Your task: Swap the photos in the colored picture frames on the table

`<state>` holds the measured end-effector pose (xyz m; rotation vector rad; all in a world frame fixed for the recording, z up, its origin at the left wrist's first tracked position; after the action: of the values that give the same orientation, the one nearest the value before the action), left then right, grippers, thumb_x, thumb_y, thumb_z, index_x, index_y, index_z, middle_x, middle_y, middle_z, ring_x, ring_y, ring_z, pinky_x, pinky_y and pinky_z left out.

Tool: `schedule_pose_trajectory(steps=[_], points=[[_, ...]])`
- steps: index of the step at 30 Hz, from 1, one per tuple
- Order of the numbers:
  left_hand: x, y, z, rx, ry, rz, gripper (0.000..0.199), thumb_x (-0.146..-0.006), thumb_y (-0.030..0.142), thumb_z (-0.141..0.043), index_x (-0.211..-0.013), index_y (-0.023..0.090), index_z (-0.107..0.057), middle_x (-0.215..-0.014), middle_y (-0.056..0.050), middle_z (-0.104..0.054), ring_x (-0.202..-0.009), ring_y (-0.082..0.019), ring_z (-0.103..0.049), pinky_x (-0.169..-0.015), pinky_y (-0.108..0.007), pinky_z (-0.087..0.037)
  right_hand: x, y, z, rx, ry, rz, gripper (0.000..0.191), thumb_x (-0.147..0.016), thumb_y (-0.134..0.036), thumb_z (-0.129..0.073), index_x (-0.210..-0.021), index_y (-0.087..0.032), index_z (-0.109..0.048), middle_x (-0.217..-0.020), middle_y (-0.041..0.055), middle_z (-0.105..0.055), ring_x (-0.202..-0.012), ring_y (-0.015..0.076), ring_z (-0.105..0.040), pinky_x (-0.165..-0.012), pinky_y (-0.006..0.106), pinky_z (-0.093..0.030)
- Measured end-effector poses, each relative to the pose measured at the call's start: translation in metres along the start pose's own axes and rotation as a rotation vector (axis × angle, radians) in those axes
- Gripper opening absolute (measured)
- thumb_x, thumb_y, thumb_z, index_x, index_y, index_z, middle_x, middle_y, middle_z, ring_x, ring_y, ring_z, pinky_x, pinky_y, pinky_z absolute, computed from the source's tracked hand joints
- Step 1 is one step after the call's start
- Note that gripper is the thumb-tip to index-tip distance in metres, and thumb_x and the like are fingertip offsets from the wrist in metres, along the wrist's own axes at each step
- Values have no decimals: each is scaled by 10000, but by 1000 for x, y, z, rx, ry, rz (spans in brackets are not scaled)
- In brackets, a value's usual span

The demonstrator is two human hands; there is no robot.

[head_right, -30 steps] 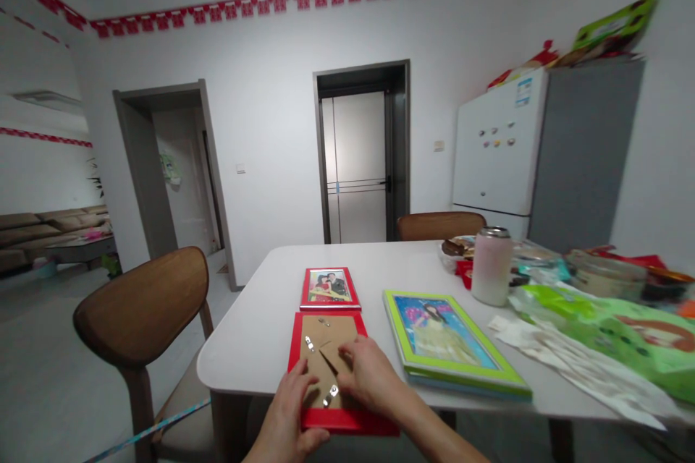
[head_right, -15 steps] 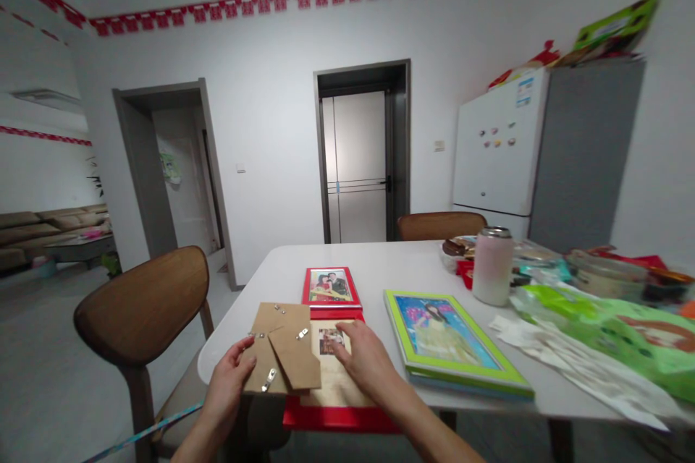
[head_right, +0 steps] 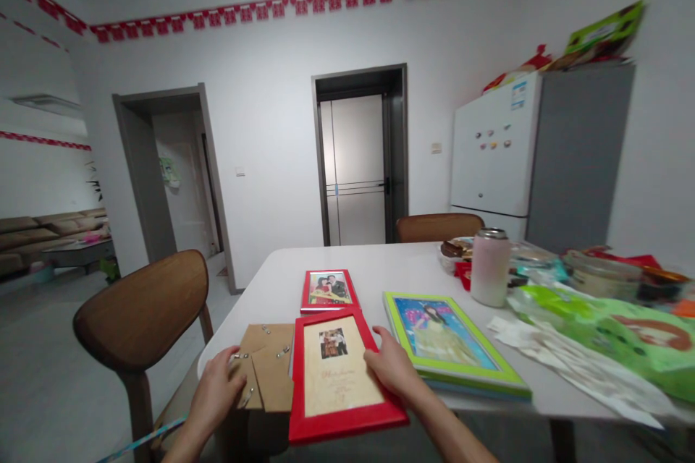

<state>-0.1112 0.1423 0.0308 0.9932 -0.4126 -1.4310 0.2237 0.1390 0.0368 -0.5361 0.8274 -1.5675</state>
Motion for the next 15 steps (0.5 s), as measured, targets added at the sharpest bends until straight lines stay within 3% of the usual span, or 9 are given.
schedule_pose_trajectory(steps=[3,5,8,12,15], points=[[26,56,-35,-23,-86,-175,424,-660,124,-480,-1084,132,-465,-1139,-94,-502,-1095,-197,-416,-947,-340,-294,13,-7,-13,-536,-186,-161,677,-687,-190,-321,-1316,-86,-95,-871,97,-647,-710,171,-624,-599,276,-462],[47,99,-62,71,-174,-270,447,-661,167,-519,-1104,149,-461,-1185,-93,-472,-1122,-202,-390,-966,-346,-281,21,-19,-13,-690,-203,-183,717,-686,-204,-327,-1326,-106,-19,-915,92,-640,-741,163,-625,-616,276,-474],[70,155,-88,123,-259,-418,508,-617,208,-597,-1105,144,-473,-1224,-109,-435,-1134,-236,-369,-964,-368,-297,25,-33,-10,-784,-193,-162,743,-659,-198,-399,-1324,-148,-70,-903,73,-648,-730,163,-624,-652,285,-478],[77,194,-85,62,-211,-600,368,-701,179,-495,-1069,168,-496,-1026,-80,-557,-970,-206,-483,-869,-344,-388,21,-39,-7,-787,-193,-97,751,-631,-211,-497,-1303,-165,-165,-721,27,-650,-644,164,-614,-603,286,-474],[64,187,-56,59,-83,-586,354,-747,145,-388,-1089,181,-471,-916,-67,-574,-836,-175,-532,-768,-305,-435,12,-28,-2,-525,-143,-71,683,-641,-203,-489,-1277,-132,-249,-607,5,-616,-533,148,-581,-529,262,-445]])
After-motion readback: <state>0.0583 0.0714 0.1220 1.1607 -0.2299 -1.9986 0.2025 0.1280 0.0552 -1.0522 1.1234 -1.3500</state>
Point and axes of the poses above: each hand's wrist, its own x-axis away from the middle knuckle, its own z-axis out of the back of the hand, y = z × x, the point moved 9 cm from there along -x, towards the middle knuckle
